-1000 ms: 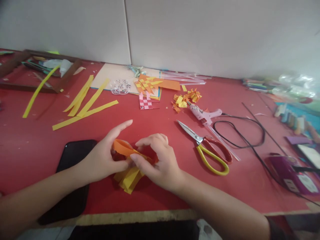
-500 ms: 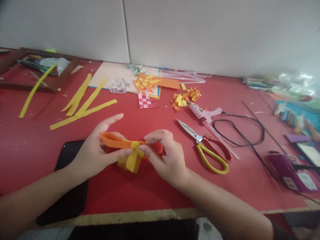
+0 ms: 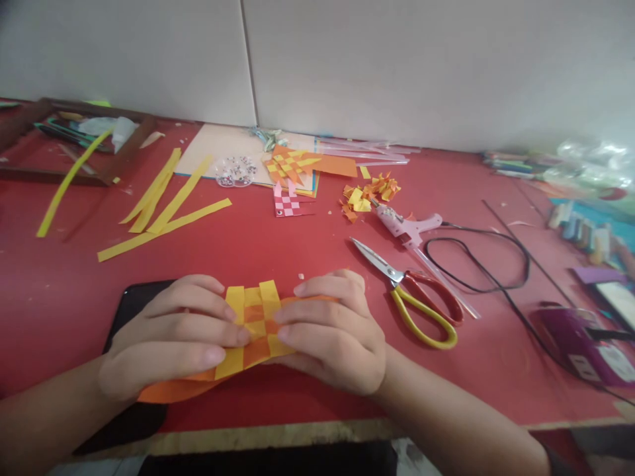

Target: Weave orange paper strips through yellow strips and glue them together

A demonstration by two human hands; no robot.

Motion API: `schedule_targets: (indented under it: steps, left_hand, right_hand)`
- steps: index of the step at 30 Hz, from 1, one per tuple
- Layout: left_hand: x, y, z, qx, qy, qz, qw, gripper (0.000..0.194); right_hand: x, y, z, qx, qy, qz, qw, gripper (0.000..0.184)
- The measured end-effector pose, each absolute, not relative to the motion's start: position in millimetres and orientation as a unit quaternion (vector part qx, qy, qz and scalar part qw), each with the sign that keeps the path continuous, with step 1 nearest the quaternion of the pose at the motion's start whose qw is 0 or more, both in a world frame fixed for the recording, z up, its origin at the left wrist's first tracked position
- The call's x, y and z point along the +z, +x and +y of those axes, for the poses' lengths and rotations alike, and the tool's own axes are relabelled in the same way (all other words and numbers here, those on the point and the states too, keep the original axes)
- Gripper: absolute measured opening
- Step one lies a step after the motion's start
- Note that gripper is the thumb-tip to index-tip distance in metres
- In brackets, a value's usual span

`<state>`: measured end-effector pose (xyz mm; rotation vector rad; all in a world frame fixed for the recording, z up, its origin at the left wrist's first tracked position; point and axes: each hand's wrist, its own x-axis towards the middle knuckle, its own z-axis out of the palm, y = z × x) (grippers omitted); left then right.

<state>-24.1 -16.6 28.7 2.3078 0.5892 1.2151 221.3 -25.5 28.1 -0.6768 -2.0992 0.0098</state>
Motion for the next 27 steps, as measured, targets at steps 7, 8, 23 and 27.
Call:
schedule_targets:
  steps: [7,8,23,27]
  left_hand:
    - [28,-19,-12,0.454,0.860,0.193,0.134,0.008]
    - [28,-18,-12,0.450,0.860,0.196,0.138,0.009]
    - [21,-6,-15,0.426,0.724,0.334,0.429,0.014]
    - [25,-5,-14,0.404,0.688,0.350,0.490,0.010]
  right_hand:
    - [25,222,-26,-0.032,-0.290,-0.842,0.454,0.009]
    - [25,221,-26,-0.035,-0.290,-0.843,0.452,0.010]
    - [28,217,-19,0.049,-0.313,-0.841,0.438,0.014]
    - [25,217,-19,0.066,-0.323,-0.839,0.434,0.010]
